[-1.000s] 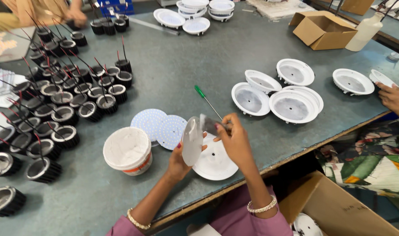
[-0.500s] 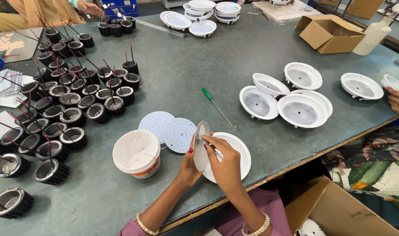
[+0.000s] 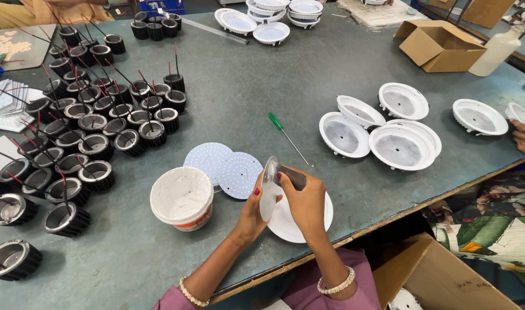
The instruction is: The person applies a white paste to the interior of white circular plastic housings using a small metal spatula. She then places a circular LED panel into each housing and presses it down. The process is repeated for multiple units on a factory workbench.
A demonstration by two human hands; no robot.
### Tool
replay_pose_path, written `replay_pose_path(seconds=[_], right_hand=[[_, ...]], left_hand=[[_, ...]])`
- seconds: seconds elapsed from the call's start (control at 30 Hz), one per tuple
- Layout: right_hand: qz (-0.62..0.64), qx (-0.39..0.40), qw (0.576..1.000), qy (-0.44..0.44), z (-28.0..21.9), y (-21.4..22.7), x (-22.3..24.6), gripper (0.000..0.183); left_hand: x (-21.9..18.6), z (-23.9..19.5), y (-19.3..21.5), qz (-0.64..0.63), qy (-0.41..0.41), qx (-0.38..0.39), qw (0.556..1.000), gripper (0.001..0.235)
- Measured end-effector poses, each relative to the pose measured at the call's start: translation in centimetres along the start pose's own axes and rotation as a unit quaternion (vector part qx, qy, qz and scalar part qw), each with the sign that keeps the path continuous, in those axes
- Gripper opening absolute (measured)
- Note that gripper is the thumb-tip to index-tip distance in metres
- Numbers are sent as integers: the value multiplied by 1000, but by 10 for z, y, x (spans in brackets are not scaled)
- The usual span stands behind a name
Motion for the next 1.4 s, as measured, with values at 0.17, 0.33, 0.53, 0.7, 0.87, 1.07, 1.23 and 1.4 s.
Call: replay_pose_path(seconds=[0.17, 0.33, 0.53, 0.7, 0.87, 1.07, 1.23, 1.4], right_hand=[[-22, 20, 998, 49, -17, -6, 9, 28], [-72, 37, 991, 104, -44, -13, 8, 33], [-108, 56, 961, 247, -72, -18, 1, 41], [-123, 130, 943, 282, -66, -3, -17, 44], [-112, 142, 971, 156, -6, 17, -38, 48], [-164, 141, 935, 281, 0, 2, -37, 50], [-158, 131, 949, 240, -22, 6, -38, 57], [-172, 162, 952, 193, -32, 14, -36, 50]], left_hand=[[8, 0, 1, -63, 13, 14, 998, 83], [11, 3, 2, -100, 56, 3, 993, 79], [10, 5, 0, -159, 117, -45, 979, 92], [-2, 6, -7, -243, 111, -20, 963, 86], [-17, 2, -17, -293, 123, 19, 948, 70], [-29, 3, -13, -312, 155, 6, 937, 69], [-28, 4, -11, -341, 141, 16, 929, 70], [-26, 6, -9, -301, 136, 9, 944, 78]])
Point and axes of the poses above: each hand's wrist, its own z-axis towards the middle knuckle, its own y-axis out of the back of the hand, x = y × z, the point moved 4 cm from there along z, towards the middle knuckle, and after that the axes turned 9 degrees about z, right-handed, at the moved point
